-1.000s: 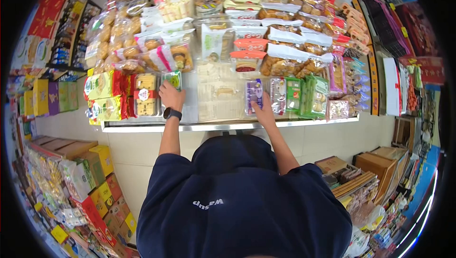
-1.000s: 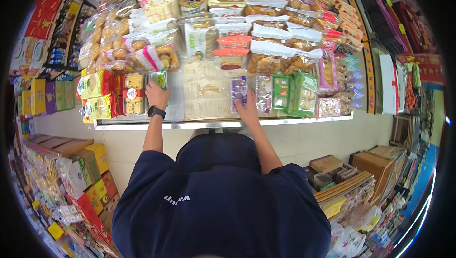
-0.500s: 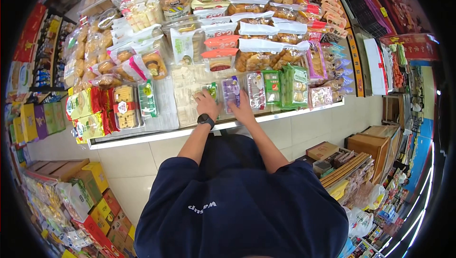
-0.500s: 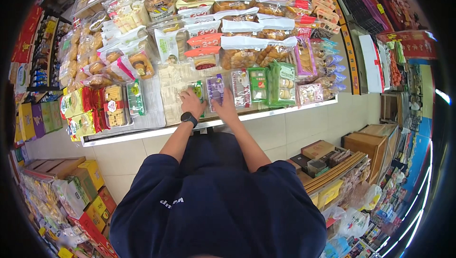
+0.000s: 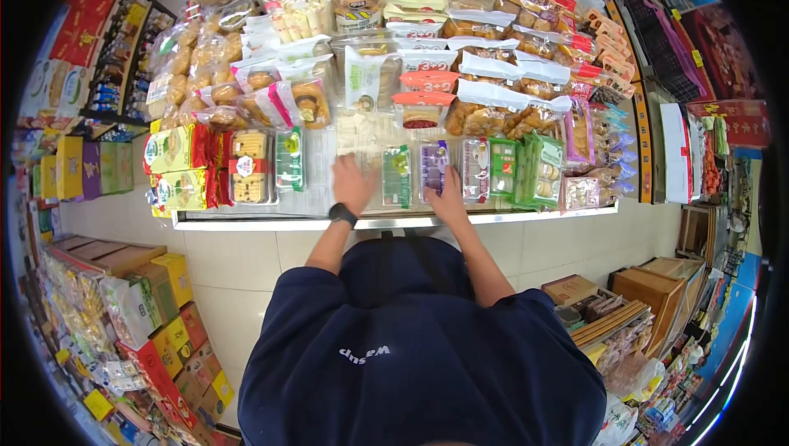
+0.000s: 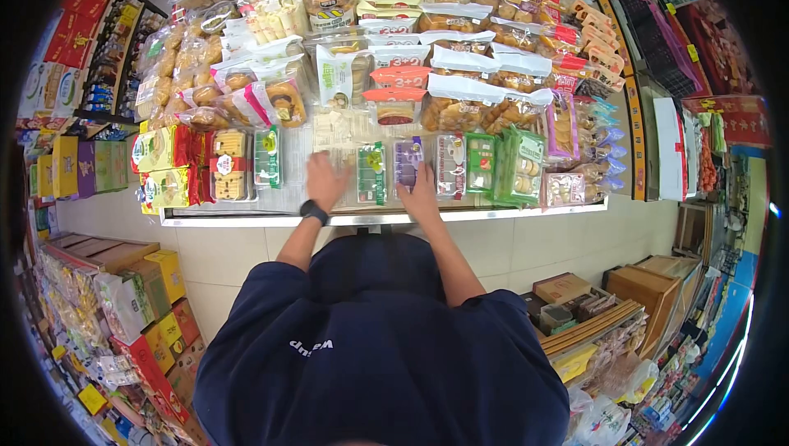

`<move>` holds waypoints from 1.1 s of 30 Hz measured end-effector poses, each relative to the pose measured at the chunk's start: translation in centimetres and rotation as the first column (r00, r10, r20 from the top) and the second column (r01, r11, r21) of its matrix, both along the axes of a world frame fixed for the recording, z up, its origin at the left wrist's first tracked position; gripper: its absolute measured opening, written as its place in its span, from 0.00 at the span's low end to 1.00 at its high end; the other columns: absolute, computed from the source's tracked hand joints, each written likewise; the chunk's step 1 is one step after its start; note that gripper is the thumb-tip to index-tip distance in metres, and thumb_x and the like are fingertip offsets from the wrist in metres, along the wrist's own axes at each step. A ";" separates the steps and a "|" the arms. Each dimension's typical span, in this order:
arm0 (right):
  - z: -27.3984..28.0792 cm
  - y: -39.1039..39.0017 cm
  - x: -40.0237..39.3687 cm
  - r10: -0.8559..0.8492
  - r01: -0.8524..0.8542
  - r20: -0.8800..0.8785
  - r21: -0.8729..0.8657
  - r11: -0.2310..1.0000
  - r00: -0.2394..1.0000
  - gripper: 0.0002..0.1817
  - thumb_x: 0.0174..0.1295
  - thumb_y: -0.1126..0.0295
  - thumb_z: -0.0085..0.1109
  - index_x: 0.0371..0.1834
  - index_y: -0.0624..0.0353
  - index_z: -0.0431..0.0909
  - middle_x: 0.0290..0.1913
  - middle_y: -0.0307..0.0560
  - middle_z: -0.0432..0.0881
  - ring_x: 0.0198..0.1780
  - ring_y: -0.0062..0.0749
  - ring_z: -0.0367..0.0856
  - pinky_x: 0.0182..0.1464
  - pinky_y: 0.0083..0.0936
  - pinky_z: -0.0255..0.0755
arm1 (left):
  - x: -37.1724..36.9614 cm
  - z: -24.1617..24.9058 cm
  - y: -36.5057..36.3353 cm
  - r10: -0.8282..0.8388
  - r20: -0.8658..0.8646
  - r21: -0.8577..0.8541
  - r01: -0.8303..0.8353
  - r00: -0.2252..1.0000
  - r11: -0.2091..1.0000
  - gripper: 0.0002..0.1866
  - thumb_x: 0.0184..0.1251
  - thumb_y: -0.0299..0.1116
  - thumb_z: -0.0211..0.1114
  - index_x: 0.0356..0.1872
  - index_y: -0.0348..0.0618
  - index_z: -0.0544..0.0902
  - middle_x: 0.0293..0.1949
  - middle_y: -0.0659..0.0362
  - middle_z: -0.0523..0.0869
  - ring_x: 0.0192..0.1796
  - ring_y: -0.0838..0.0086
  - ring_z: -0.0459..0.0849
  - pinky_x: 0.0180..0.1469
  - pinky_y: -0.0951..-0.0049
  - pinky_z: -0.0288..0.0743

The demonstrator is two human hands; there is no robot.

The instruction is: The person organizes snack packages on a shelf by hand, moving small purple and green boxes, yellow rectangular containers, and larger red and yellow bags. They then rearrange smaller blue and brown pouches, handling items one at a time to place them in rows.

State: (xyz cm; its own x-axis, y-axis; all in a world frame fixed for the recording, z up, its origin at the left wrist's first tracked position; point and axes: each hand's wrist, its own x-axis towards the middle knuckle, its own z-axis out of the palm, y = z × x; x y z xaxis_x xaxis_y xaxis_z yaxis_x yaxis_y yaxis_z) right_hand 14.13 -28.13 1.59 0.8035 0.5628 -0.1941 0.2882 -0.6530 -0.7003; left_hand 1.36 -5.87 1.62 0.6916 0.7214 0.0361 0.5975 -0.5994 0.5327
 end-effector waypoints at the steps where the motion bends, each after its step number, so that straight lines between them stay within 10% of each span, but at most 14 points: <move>1: 0.2 0.0 -0.1 -0.004 0.004 -0.011 -0.005 1.000 1.000 0.48 0.61 0.59 0.68 0.77 0.73 0.53 0.75 0.78 0.55 0.76 0.69 0.58 0.76 0.44 0.58 | -1.4 0.0 2.4 0.030 0.017 0.051 -0.031 0.999 0.998 0.37 0.53 0.45 0.77 0.58 0.32 0.72 0.53 0.41 0.76 0.58 0.46 0.74 0.63 0.50 0.70; 4: 1.0 0.1 -0.4 -0.020 0.020 -0.035 -0.014 1.000 0.999 0.48 0.61 0.58 0.67 0.76 0.74 0.53 0.76 0.76 0.54 0.77 0.67 0.57 0.77 0.43 0.56 | -4.9 -0.9 9.0 0.177 -0.049 0.377 -0.146 0.983 0.915 0.37 0.52 0.41 0.76 0.60 0.32 0.71 0.58 0.39 0.75 0.61 0.45 0.72 0.67 0.52 0.66; 20: 0.2 -0.2 0.3 -0.045 0.046 -0.021 0.098 0.994 0.999 0.47 0.58 0.60 0.68 0.76 0.72 0.55 0.74 0.76 0.57 0.75 0.66 0.58 0.77 0.43 0.55 | -3.8 -2.0 13.0 0.359 -0.317 0.207 -0.305 0.878 0.930 0.37 0.53 0.37 0.73 0.64 0.41 0.66 0.60 0.41 0.72 0.63 0.44 0.71 0.61 0.47 0.72; 33: 0.2 0.5 -0.7 -0.044 0.043 0.032 0.029 0.999 0.999 0.46 0.58 0.62 0.68 0.75 0.73 0.54 0.72 0.78 0.59 0.72 0.72 0.63 0.74 0.46 0.61 | 2.5 4.1 -2.2 -0.064 -0.268 -0.173 0.018 0.961 0.985 0.50 0.48 0.48 0.81 0.67 0.33 0.62 0.52 0.39 0.76 0.45 0.46 0.87 0.43 0.54 0.84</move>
State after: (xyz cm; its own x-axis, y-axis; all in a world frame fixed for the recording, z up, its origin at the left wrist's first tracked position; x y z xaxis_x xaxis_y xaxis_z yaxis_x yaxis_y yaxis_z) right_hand 13.47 -27.65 1.82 0.8330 0.5321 -0.1517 0.2832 -0.6455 -0.7093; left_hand 3.83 -8.11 5.75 0.6874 0.6717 -0.2762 0.7102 -0.5424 0.4488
